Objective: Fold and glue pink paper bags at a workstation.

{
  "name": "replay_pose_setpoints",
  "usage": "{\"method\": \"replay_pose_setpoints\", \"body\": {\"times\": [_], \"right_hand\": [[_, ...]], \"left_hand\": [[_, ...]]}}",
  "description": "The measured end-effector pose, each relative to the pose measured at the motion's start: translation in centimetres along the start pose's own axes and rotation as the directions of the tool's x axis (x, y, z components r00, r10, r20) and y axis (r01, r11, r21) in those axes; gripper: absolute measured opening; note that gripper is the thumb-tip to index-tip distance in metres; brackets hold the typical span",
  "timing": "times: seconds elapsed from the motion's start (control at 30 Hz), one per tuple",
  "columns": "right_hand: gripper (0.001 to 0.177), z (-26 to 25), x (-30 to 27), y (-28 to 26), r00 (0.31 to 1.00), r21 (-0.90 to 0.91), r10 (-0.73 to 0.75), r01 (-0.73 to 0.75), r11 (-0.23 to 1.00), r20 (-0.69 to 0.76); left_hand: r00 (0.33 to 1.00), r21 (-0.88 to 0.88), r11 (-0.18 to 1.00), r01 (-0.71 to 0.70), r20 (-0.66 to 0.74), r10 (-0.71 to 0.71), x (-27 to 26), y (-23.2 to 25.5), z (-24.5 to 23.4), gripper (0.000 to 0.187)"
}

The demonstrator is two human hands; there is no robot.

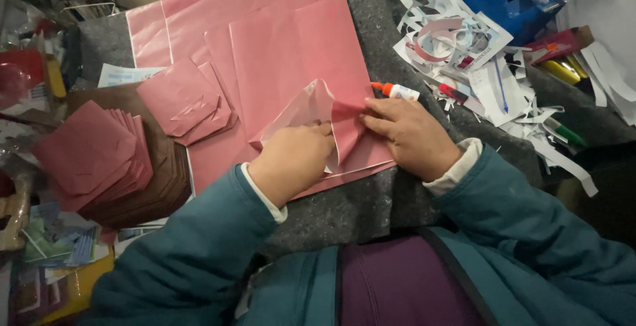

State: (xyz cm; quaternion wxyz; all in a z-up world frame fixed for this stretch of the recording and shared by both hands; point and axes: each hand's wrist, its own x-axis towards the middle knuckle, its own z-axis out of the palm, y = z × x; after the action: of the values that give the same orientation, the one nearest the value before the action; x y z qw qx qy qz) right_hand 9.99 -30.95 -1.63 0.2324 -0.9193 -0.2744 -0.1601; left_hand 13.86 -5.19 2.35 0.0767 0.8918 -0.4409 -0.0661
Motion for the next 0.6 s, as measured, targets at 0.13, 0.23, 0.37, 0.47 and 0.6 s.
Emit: {"method": "replay_pose_setpoints", "body": {"times": [0.13,0.23,0.37,0.47,0.6], "right_hand": [[0.031,0.1,0.2,-0.1,1.000,-0.023,-0.019,0.019,1.000,0.024],[0.032,0.0,0.3,-0.2,0.997,-0.022,0.029,-0.027,0.999,0.065],[0.033,0.1,0.2,0.0,0.998,-0.021,0.028,-0.027,0.999,0.063],[0.034,0.1,0.3,-0.1,0.997,-0.036,0.033,-0.031,0.999,0.069],[0.035,0.3,0.2,-0.1,0.996,-0.049,0.044,-0.040,0.998,0.082]], "left_hand": [[0.997,0.043,0.999,0.013,-0.081,-0.010,-0.6,0.2,-0.2,0.013],[0.994,0.041,0.999,0.018,-0.107,-0.013,-0.6,0.3,-0.8,0.012],[0.996,0.013,1.000,-0.004,-0.085,0.005,-0.3,0.0,-1.1,0.018],[0.997,-0.006,1.000,-0.001,-0.081,0.001,-0.1,-0.7,-0.2,0.017],[0.998,-0.031,0.999,0.015,-0.067,-0.017,0.4,-1.4,0.1,0.011]]}}
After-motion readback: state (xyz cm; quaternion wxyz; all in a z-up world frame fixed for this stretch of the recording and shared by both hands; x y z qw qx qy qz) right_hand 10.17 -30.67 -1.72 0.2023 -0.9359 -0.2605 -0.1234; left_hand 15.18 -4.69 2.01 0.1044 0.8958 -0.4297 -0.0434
